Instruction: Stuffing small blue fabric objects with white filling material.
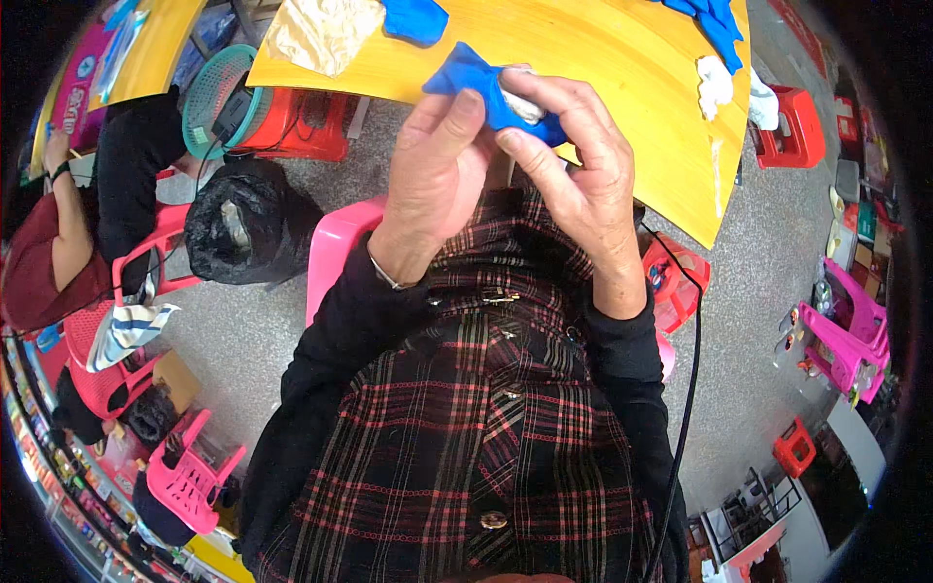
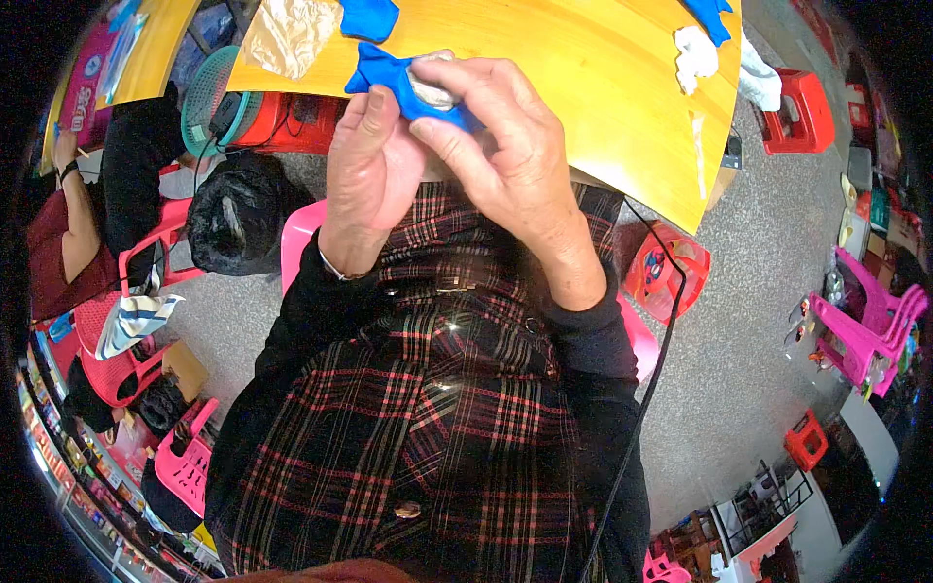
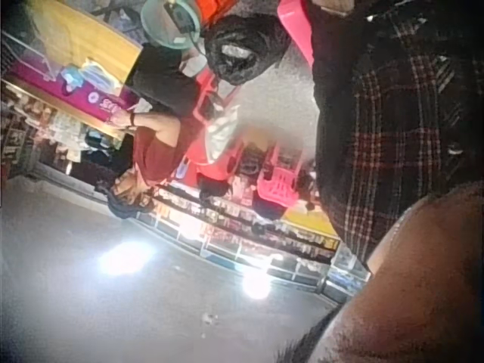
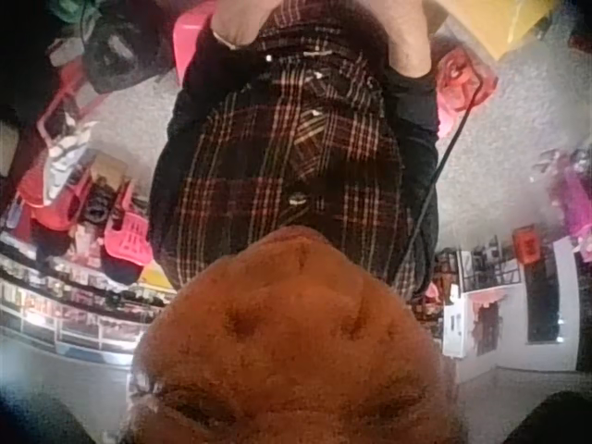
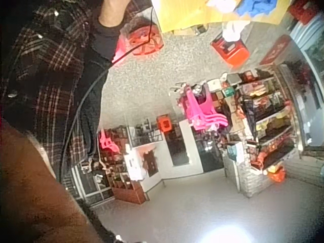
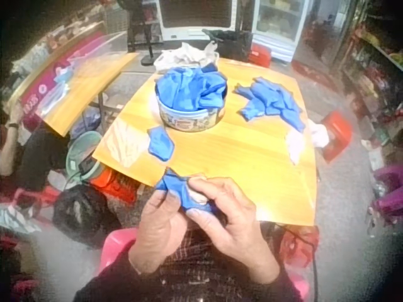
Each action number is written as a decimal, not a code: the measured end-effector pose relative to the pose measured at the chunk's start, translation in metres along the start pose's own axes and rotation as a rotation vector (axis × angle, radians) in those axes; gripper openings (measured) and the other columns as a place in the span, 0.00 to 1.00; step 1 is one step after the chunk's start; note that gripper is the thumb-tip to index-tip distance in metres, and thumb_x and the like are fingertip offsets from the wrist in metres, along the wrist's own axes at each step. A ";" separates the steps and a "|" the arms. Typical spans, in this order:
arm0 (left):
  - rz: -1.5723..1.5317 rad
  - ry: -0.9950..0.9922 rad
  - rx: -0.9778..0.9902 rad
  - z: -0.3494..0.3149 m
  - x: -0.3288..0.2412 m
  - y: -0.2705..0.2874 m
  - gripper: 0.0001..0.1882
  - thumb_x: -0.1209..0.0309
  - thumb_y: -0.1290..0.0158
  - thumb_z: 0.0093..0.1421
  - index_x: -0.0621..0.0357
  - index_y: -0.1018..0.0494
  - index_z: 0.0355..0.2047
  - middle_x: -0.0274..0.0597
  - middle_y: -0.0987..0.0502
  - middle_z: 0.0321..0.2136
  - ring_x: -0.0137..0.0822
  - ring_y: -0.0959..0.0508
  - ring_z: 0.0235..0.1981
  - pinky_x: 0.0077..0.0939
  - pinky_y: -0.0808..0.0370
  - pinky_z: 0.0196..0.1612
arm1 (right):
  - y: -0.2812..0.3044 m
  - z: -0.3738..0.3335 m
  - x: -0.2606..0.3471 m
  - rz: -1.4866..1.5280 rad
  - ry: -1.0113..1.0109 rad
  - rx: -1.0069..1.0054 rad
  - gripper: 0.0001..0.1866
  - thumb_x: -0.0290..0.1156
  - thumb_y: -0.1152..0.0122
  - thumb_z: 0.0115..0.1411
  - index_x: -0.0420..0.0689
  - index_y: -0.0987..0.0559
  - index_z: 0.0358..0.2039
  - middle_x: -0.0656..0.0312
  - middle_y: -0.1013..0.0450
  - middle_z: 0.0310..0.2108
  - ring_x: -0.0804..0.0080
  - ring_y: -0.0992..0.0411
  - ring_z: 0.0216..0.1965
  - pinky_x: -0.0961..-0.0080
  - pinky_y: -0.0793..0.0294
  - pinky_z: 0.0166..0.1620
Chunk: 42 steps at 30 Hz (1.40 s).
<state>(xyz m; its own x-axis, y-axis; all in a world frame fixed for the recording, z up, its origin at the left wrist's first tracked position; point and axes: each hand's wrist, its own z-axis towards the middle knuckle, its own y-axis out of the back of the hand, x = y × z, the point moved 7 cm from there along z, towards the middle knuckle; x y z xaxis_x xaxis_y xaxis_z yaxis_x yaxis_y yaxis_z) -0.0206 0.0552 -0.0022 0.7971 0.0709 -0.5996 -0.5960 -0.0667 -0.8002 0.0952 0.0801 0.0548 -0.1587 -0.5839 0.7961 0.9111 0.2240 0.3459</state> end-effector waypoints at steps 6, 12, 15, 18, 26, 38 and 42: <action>-0.110 -0.038 -0.028 -0.001 -0.003 0.000 0.21 0.62 0.47 0.64 0.61 0.33 0.53 0.44 0.27 0.49 0.37 0.27 0.50 0.35 0.30 0.55 | 0.000 -0.005 -0.002 0.072 -0.262 -0.078 0.26 0.27 0.27 0.49 0.38 0.25 0.48 0.57 0.26 0.44 0.73 0.27 0.41 0.77 0.27 0.46; -0.081 -0.031 -0.021 0.000 0.001 -0.002 0.18 0.64 0.49 0.66 0.60 0.32 0.51 0.46 0.26 0.46 0.37 0.25 0.48 0.33 0.27 0.52 | 0.000 -0.003 0.003 0.099 -0.095 -0.109 0.18 0.24 0.29 0.46 0.41 0.20 0.40 0.55 0.25 0.38 0.65 0.24 0.39 0.74 0.24 0.43; -0.138 -0.041 -0.001 0.000 -0.001 -0.002 0.17 0.65 0.50 0.66 0.61 0.32 0.51 0.48 0.26 0.47 0.37 0.25 0.48 0.33 0.27 0.52 | -0.002 -0.001 0.012 0.011 -0.059 -0.071 0.18 0.24 0.30 0.46 0.40 0.20 0.40 0.55 0.25 0.38 0.65 0.24 0.39 0.74 0.24 0.43; -0.083 -0.044 -0.002 -0.003 -0.004 -0.010 0.17 0.66 0.51 0.66 0.62 0.33 0.52 0.49 0.27 0.48 0.37 0.26 0.49 0.33 0.28 0.53 | 0.003 0.002 0.015 -0.059 -0.028 -0.051 0.18 0.24 0.30 0.47 0.40 0.20 0.40 0.56 0.26 0.36 0.66 0.25 0.38 0.73 0.25 0.42; -0.038 0.041 -0.010 0.001 -0.001 0.006 0.17 0.65 0.50 0.66 0.63 0.33 0.51 0.51 0.26 0.48 0.41 0.27 0.52 0.39 0.31 0.56 | -0.001 -0.011 -0.007 0.228 -0.164 -0.022 0.11 0.24 0.34 0.54 0.39 0.18 0.39 0.59 0.28 0.35 0.70 0.28 0.37 0.79 0.28 0.43; -0.070 0.068 0.092 0.001 0.002 -0.012 0.29 0.55 0.53 0.66 0.64 0.40 0.59 0.60 0.44 0.63 0.54 0.42 0.64 0.51 0.45 0.66 | -0.001 -0.017 -0.017 0.499 -0.389 -0.057 0.10 0.21 0.37 0.58 0.36 0.22 0.41 0.64 0.24 0.36 0.81 0.26 0.37 0.84 0.26 0.43; -0.038 0.046 0.107 -0.006 -0.004 -0.024 0.26 0.64 0.50 0.65 0.63 0.41 0.59 0.58 0.37 0.57 0.47 0.36 0.59 0.44 0.42 0.63 | -0.004 -0.016 -0.016 0.357 -0.419 -0.064 0.09 0.20 0.36 0.57 0.35 0.22 0.40 0.65 0.24 0.35 0.82 0.27 0.36 0.84 0.26 0.42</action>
<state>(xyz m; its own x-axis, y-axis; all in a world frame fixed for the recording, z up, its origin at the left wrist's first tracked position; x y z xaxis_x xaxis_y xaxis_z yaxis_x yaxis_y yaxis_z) -0.0087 0.0500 0.0194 0.8215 0.0253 -0.5697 -0.5702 0.0414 -0.8204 0.1005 0.0759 0.0322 0.0382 -0.1169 0.9924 0.9552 0.2960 -0.0019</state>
